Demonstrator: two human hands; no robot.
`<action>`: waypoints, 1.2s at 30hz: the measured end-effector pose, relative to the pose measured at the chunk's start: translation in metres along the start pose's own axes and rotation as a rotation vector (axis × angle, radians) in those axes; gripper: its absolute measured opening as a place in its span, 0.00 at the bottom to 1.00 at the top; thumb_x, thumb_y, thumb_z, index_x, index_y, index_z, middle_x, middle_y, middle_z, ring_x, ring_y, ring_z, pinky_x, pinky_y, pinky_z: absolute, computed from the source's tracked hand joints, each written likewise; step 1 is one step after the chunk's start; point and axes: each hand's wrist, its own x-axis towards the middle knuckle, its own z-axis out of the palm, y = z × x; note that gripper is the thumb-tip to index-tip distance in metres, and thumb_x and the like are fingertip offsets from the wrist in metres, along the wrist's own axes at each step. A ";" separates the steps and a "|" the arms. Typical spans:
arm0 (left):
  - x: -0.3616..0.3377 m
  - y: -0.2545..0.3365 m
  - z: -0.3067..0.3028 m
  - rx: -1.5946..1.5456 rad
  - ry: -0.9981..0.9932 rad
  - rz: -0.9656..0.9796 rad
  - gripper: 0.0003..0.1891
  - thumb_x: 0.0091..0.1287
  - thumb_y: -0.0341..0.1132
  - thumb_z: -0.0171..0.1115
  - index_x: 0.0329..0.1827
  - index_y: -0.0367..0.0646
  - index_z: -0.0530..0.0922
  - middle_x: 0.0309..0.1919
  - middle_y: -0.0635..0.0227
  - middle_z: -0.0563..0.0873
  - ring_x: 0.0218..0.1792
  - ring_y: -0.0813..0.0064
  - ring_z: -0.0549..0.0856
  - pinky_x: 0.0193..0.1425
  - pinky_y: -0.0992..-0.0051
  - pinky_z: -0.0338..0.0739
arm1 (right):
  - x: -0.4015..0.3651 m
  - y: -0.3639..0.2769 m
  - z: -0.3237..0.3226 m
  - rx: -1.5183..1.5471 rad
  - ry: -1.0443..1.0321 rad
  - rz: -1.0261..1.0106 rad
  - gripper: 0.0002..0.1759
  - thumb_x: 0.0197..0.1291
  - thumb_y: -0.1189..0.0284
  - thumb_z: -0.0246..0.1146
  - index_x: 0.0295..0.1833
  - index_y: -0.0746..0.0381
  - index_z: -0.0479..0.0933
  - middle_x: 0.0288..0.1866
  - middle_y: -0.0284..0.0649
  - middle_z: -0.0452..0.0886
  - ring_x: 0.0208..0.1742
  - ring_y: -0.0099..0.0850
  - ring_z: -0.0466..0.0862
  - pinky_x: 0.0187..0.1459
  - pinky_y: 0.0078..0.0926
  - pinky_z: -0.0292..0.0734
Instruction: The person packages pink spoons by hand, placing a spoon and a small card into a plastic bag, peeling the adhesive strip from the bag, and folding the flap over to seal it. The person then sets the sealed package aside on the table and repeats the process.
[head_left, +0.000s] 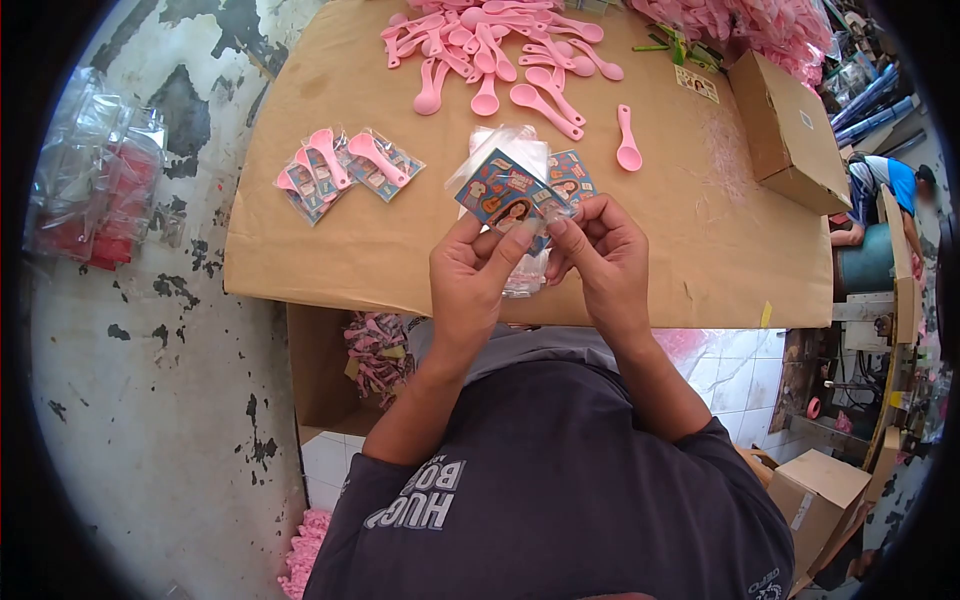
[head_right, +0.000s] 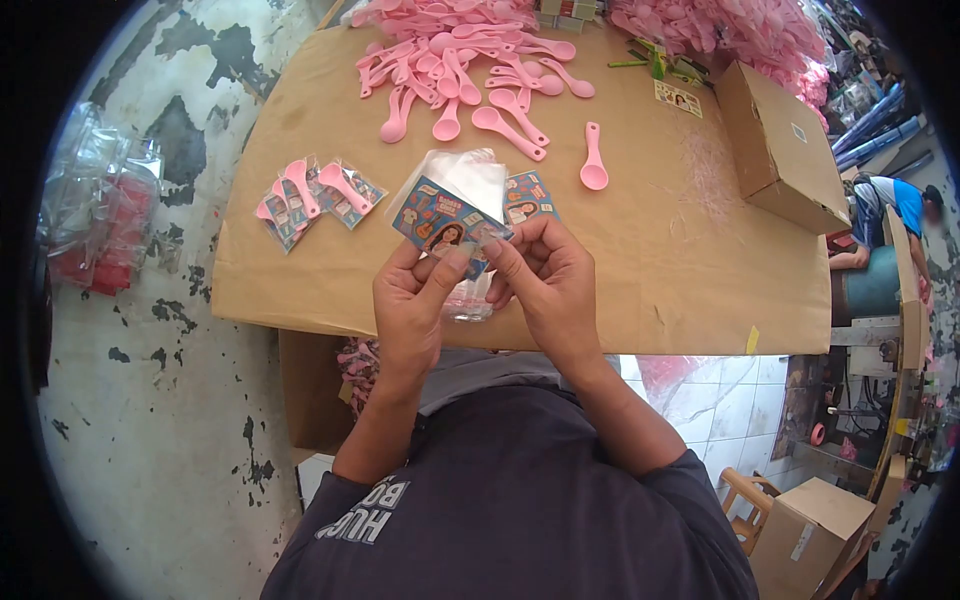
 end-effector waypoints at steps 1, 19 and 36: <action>-0.001 0.002 0.000 -0.002 0.002 0.003 0.19 0.75 0.26 0.66 0.67 0.32 0.78 0.52 0.59 0.91 0.49 0.81 0.88 0.54 0.79 0.82 | 0.000 0.001 0.001 -0.023 0.001 -0.030 0.10 0.73 0.70 0.69 0.46 0.63 0.75 0.33 0.33 0.83 0.29 0.18 0.83 0.28 0.14 0.78; 0.005 0.019 -0.007 -0.329 -0.033 0.093 0.28 0.81 0.28 0.54 0.82 0.38 0.61 0.69 0.44 0.79 0.67 0.56 0.83 0.68 0.61 0.83 | -0.003 -0.001 0.005 -0.057 -0.132 0.113 0.10 0.72 0.74 0.68 0.53 0.69 0.80 0.33 0.36 0.86 0.29 0.18 0.84 0.30 0.17 0.80; 0.006 0.008 0.004 -0.316 -0.034 0.119 0.30 0.80 0.26 0.50 0.84 0.46 0.57 0.67 0.39 0.80 0.68 0.55 0.83 0.73 0.59 0.79 | -0.008 0.003 0.005 -0.030 -0.080 0.149 0.10 0.71 0.70 0.70 0.47 0.65 0.81 0.36 0.34 0.86 0.29 0.16 0.81 0.28 0.16 0.79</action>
